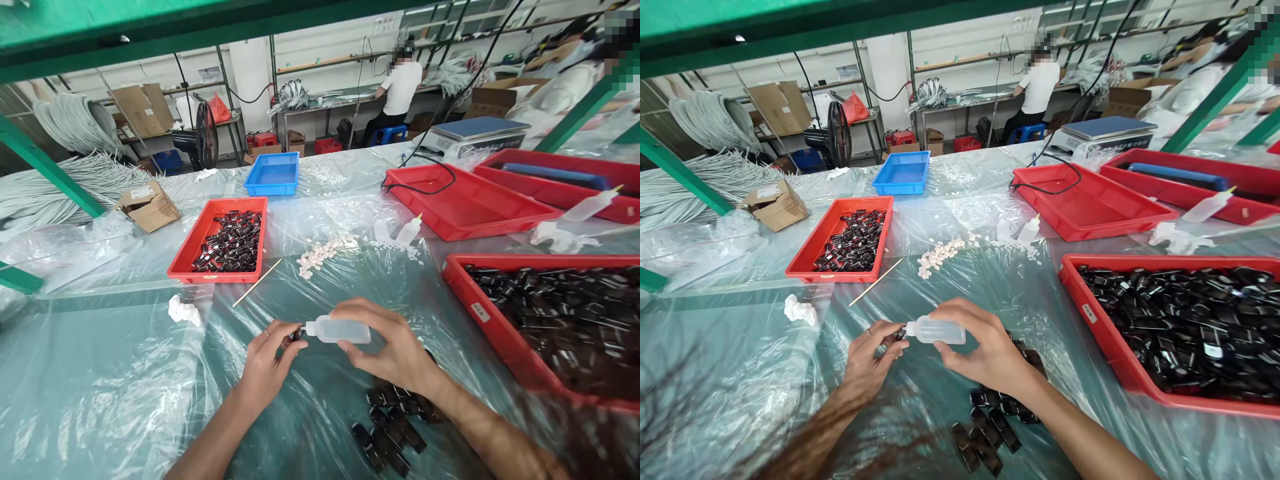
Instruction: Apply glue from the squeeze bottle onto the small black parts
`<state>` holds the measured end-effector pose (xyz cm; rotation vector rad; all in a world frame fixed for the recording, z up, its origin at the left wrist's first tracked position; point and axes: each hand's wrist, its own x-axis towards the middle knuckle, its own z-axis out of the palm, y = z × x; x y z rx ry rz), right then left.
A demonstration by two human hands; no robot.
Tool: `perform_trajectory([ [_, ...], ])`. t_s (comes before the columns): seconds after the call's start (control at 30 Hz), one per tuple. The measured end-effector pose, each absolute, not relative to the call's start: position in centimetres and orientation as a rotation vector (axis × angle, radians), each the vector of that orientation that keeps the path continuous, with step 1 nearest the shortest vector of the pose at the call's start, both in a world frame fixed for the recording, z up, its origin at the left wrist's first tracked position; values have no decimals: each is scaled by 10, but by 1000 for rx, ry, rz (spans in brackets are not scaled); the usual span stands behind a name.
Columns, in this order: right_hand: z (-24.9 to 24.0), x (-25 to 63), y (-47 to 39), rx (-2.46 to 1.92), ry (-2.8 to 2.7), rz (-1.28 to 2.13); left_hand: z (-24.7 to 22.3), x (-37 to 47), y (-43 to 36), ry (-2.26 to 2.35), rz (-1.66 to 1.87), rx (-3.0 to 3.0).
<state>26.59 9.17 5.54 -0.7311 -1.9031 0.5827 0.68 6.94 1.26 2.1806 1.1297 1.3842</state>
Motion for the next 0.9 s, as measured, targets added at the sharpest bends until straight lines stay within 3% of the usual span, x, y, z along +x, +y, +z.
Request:
perform_trajectory([
  [0.13,65,267,87,-678,-1982,415,15,7,70,1143,1376,2196],
  [0.5,66,268,86,-683,-2002,386,16,8,68,1161,1347,2195],
  [0.77,55,276,95,-809,-1529,1037,13,12,61,1206,1399,2024],
  [0.9,50,278,97,-875,-1406,1153,9,11,54,1268,1314,1940],
])
